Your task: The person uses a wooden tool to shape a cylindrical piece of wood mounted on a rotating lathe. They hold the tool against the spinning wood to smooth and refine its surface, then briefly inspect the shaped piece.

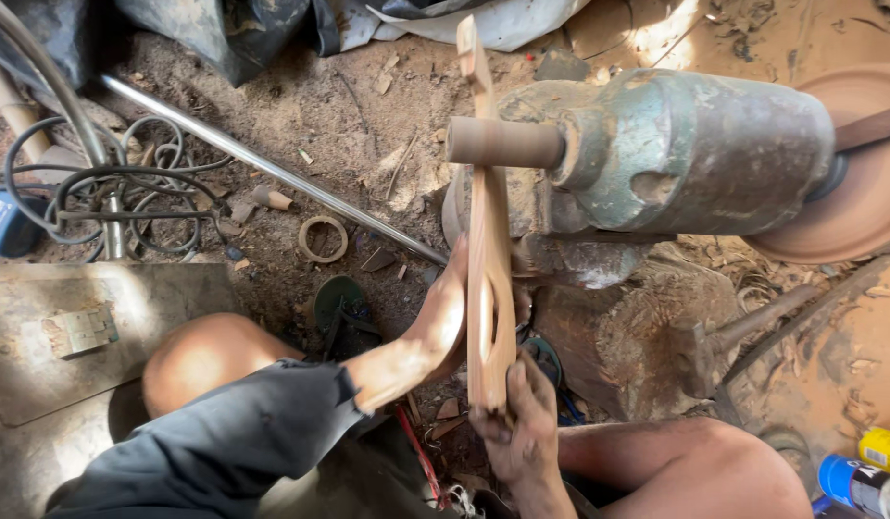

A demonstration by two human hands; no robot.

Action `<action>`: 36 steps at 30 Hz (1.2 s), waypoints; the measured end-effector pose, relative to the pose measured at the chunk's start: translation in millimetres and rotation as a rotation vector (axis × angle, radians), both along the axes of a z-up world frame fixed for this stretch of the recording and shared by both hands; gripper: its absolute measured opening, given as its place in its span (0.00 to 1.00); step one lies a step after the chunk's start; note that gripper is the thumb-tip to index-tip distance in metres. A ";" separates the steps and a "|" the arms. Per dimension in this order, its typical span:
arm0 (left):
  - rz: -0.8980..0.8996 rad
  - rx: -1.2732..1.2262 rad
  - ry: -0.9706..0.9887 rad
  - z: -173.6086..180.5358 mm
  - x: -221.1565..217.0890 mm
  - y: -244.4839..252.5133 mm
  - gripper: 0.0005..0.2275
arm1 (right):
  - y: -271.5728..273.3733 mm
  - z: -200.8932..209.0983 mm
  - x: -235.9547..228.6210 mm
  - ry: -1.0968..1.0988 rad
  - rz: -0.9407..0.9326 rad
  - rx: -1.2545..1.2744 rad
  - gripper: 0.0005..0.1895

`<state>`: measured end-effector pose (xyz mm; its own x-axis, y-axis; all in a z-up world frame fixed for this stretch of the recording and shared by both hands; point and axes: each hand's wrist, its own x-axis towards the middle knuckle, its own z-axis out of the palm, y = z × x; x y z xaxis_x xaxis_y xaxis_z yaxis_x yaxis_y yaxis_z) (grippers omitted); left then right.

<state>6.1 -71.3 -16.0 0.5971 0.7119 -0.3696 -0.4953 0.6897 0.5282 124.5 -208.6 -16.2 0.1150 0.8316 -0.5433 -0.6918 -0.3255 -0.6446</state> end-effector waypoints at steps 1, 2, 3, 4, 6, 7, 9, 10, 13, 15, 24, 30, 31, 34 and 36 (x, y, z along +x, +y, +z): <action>0.018 0.047 -0.039 -6.2 5.1 10.6 0.33 | 12.6 1.0 -3.3 -0.024 -0.022 -0.019 0.28; 0.035 0.098 -0.078 -11.7 9.3 21.4 0.34 | 26.0 1.5 -6.4 -0.048 -0.045 -0.033 0.27; 0.052 0.116 -0.100 -16.3 12.6 31.6 0.34 | 39.3 2.0 -9.0 -0.073 -0.068 -0.048 0.26; 0.070 0.128 -0.122 -20.4 16.0 40.2 0.34 | 50.5 3.5 -9.4 -0.083 -0.051 -0.025 0.26; 0.142 0.110 -0.107 -26.9 23.3 59.4 0.30 | 72.2 6.3 -7.4 -0.104 -0.021 0.021 0.27; 0.197 0.080 -0.071 -29.5 27.8 70.4 0.26 | 82.9 6.5 -7.2 -0.070 -0.004 0.044 0.27; 0.235 0.052 -0.043 -34.6 34.8 97.0 0.22 | 107.0 4.3 -4.5 -0.008 0.023 0.103 0.27; 0.221 0.040 -0.048 -38.3 36.5 106.4 0.22 | 116.4 1.8 -3.4 -0.001 0.037 0.132 0.27; 0.245 0.026 -0.131 -49.1 41.7 137.3 0.26 | 146.1 -10.8 0.0 0.041 0.065 0.190 0.27; 0.284 -0.014 -0.158 -55.1 44.0 156.6 0.28 | 162.6 -20.4 0.7 0.095 0.061 0.180 0.24; 0.431 -0.093 0.139 -69.9 50.7 210.1 0.22 | 211.5 -52.0 0.4 0.078 -0.041 0.039 0.17; 0.454 0.033 0.176 -73.0 45.7 221.0 0.21 | 222.2 -58.0 -1.0 0.231 -0.008 0.148 0.09; 0.458 0.061 0.178 -71.8 44.6 219.8 0.21 | 222.4 -57.3 -1.5 0.239 0.004 0.163 0.10; 0.436 -0.010 0.118 -64.7 42.2 214.2 0.22 | 211.9 -52.3 -5.2 0.248 0.015 0.171 0.15; 0.422 -0.074 0.078 -59.5 40.9 208.5 0.22 | 195.7 -47.3 -7.9 0.227 -0.013 0.123 0.19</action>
